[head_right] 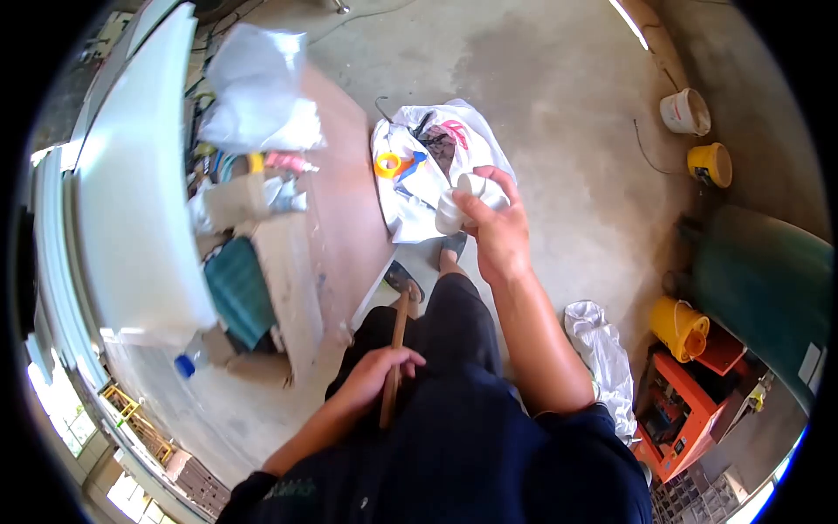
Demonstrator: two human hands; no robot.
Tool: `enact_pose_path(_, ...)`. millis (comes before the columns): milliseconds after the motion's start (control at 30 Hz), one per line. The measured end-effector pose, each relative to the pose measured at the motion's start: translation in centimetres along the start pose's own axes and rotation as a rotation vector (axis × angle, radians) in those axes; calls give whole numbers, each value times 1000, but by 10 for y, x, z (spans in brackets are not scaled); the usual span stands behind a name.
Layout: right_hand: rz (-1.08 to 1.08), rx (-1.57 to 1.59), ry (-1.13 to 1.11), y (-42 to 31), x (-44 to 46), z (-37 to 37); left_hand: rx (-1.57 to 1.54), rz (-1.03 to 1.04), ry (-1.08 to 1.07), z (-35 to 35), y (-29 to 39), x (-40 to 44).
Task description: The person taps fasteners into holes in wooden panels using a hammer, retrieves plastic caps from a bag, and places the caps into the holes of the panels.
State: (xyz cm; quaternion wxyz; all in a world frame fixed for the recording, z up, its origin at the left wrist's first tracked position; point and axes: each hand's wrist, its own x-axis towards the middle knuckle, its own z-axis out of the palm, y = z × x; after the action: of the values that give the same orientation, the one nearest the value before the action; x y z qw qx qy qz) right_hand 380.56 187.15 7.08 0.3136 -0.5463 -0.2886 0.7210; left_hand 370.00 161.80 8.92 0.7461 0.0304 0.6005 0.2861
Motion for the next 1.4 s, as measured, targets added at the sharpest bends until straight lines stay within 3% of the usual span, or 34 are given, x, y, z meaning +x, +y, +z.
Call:
enact_pose_path(267,33,152,-250,-20,-109,29,-37,75,-136,-1,-13,-48)
enact_pose_path(467,56,25,-422,-37,-162,48,-138,83,-300,-7,-21,-70)
enact_pose_path(567,114,-81,-579,-41,-195,78,-140,160,-277,-29,-18,-108)
enact_pose_path(633,191,-136,-663,-28,-224,103,-145,180,-316,-46,-30,-125)
enact_pose_path(733,315,-212,-787,6,-269,151,-154,265,-431,-83,-93,-85)
enact_pose_path(867,462,-291,-926,57,-320,223,-280,112,-396,-144,-133,-113)
enact_pose_path(1033,512,-387,-1043,148,-379,317,-566,208,-207,-234,-209,-176)
enact_pose_path(1133,536,-435,-1076,204,-421,370,-723,342,-313,-311,-275,-218)
enact_pose_path(1167,546,-442,-1093,223,-437,391,-832,389,-158,-327,-304,-214)
enact_pose_path(1200,552,-435,-1114,241,-451,411,-824,680,79,-348,-333,-220)
enact_pose_path(1267,571,-435,-1127,268,-474,444,-959,897,338,-373,-368,-270)
enact_pose_path(1300,547,-440,-1160,277,-483,458,-1137,821,347,-391,-373,-311)
enact_pose_path(1367,579,-503,-1214,305,-501,498,-1304,1057,160,-439,-412,-358)
enact_pose_path(1400,544,-482,-1201,323,-518,517,-1445,1059,374,-451,-413,-390)
